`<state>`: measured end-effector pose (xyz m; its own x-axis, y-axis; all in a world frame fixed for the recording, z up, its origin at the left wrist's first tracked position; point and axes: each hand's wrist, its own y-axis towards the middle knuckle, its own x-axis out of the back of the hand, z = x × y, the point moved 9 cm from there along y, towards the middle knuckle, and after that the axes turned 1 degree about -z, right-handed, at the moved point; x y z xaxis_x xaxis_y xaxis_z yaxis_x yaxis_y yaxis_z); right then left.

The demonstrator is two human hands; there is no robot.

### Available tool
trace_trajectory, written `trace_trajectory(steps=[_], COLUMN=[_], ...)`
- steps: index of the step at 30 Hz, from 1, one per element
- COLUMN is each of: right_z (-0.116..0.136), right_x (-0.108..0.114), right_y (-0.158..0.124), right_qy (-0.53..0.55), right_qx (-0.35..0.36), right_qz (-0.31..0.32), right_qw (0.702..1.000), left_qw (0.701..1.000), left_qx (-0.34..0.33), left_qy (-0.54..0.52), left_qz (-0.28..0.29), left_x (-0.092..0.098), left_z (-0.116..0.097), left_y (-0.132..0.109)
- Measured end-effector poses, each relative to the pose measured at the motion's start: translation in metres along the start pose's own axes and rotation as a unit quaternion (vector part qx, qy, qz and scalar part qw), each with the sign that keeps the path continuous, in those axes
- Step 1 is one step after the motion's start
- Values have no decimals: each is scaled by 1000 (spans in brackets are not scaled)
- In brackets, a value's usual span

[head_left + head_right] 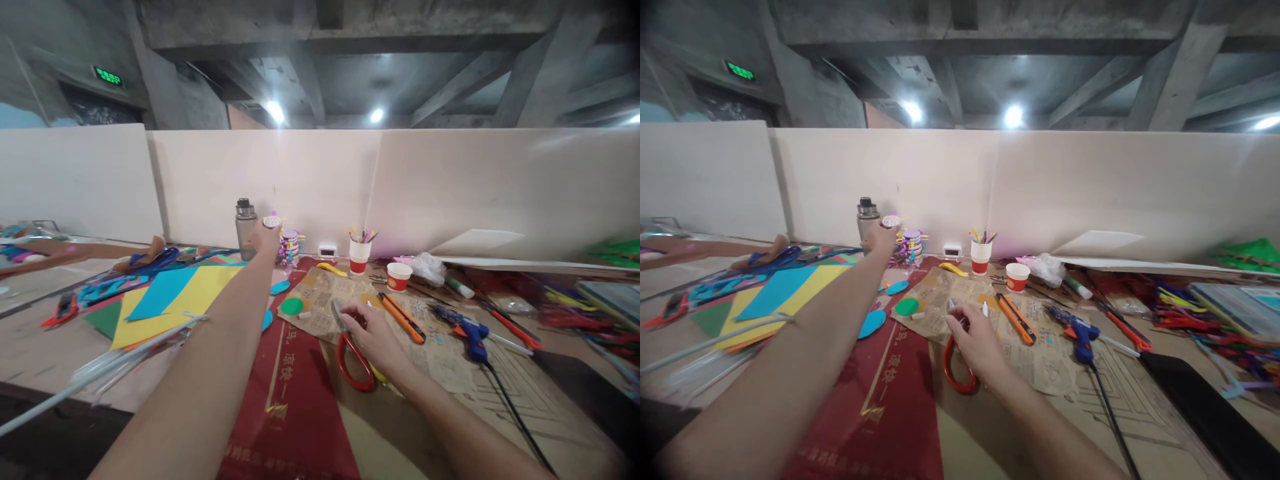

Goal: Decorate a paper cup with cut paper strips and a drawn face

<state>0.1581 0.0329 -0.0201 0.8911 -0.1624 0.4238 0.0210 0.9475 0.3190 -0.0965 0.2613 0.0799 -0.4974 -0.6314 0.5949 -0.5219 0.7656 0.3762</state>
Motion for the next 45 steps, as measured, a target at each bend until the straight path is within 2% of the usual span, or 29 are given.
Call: trace_trajectory(steps=[3,7,15,27,38,45], right_z=[1,7,5,-3,-5,-6], right_x=[-2,-2,-1,-11,-12,-15], right_y=[-3,-7,-9,-13,-13,-13], right_qy=[-16,-34,-43,-53,-57,-73], right_qx=[-11,-9,-11,-36,-36,-50], right_qz=[13,24,20,52,40,70], right_qw=[1000,999,999,997,997,994], left_qw=[1000,999,997,994,993,994], left_qx=[22,44,45,18,22,17], left_qy=[-9,9,27,93,72,60], left_qz=[2,3,54,60,86,91], left_x=[-1,-7,-25,-33,-39,-36], left_z=[12,26,29,23,30,28], left_y=[26,49,69,66,62,59])
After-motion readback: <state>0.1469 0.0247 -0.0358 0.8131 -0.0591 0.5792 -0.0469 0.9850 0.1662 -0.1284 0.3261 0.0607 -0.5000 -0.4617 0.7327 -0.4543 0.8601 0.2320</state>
